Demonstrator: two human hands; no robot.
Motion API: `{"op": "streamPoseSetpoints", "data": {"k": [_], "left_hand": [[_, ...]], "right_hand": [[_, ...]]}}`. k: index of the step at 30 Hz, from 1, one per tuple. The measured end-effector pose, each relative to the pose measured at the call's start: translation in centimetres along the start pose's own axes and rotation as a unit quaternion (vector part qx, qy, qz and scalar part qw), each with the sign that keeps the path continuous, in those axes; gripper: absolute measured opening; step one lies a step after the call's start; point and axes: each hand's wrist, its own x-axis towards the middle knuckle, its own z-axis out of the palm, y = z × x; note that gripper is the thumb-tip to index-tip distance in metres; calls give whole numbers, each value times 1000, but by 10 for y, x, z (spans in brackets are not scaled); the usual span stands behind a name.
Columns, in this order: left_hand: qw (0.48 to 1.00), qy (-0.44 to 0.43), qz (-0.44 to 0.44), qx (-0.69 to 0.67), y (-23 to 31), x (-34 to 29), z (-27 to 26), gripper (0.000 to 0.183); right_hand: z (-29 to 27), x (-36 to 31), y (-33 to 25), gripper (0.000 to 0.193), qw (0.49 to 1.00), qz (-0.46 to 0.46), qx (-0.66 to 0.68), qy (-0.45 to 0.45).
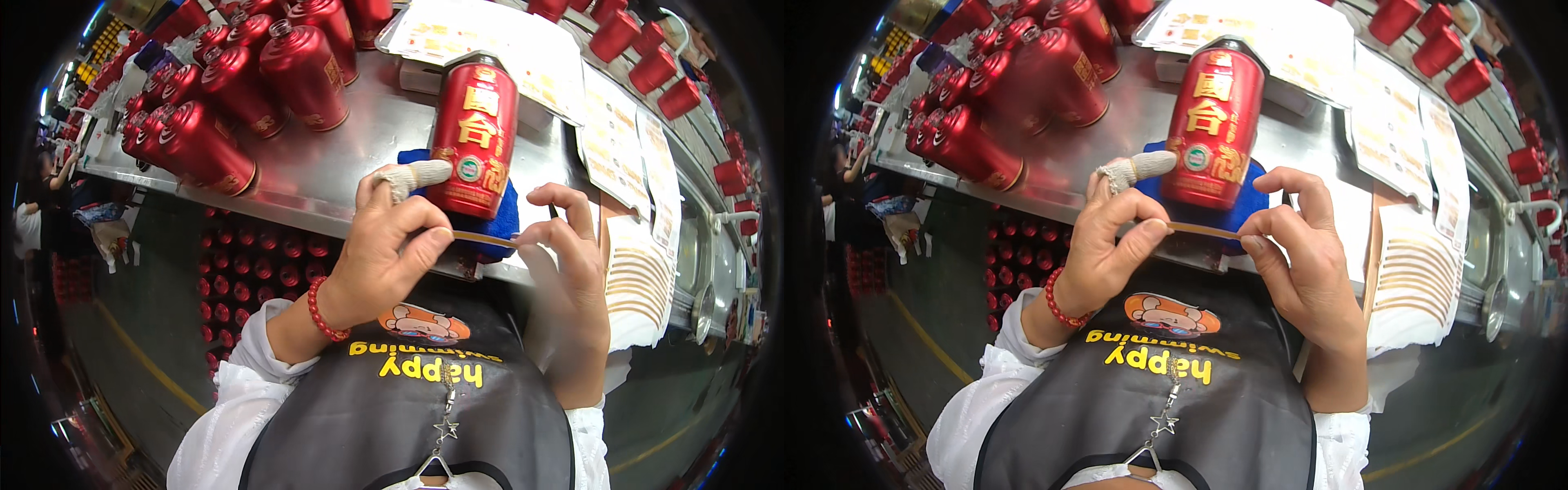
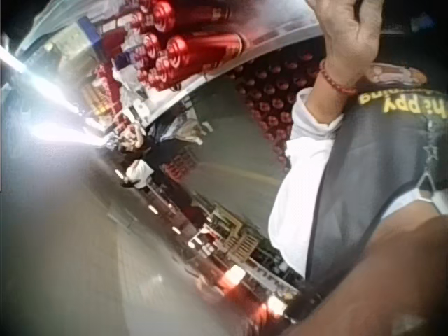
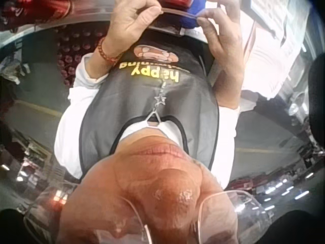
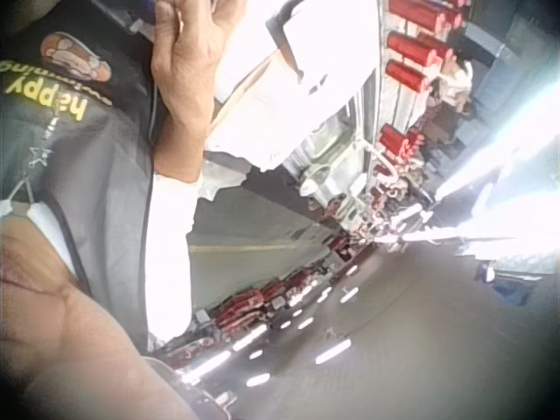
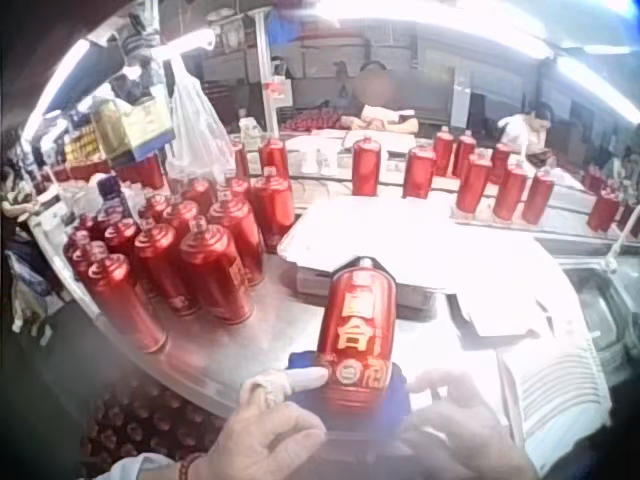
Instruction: The person applies gold labels to red beverage cans. They peel labels from sheets, align them on the can, smooth them with a wooden stick, and wipe the surface with a green cloth. Finished cans are placed on a nearby table.
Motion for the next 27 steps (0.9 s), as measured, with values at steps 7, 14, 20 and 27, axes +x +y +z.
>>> {"op": "streamPoseSetpoints", "data": {"k": [7,14,20,27], "left_hand": [[991,112,36,65,-53,-4,15,35],[950,76,165,256,-63,15,19,69],[922,68,296,239,-63,16,25,41],[949,99,228,192,-78,14,31,55]], "right_hand": [[6,8,0,4,997,84,1,-2],[-24,4,-2,4,994,85,-68,2],[-34,-2,5,8,993,89,-77,23],[-30,3,1,4,995,62,-73,6]]}}
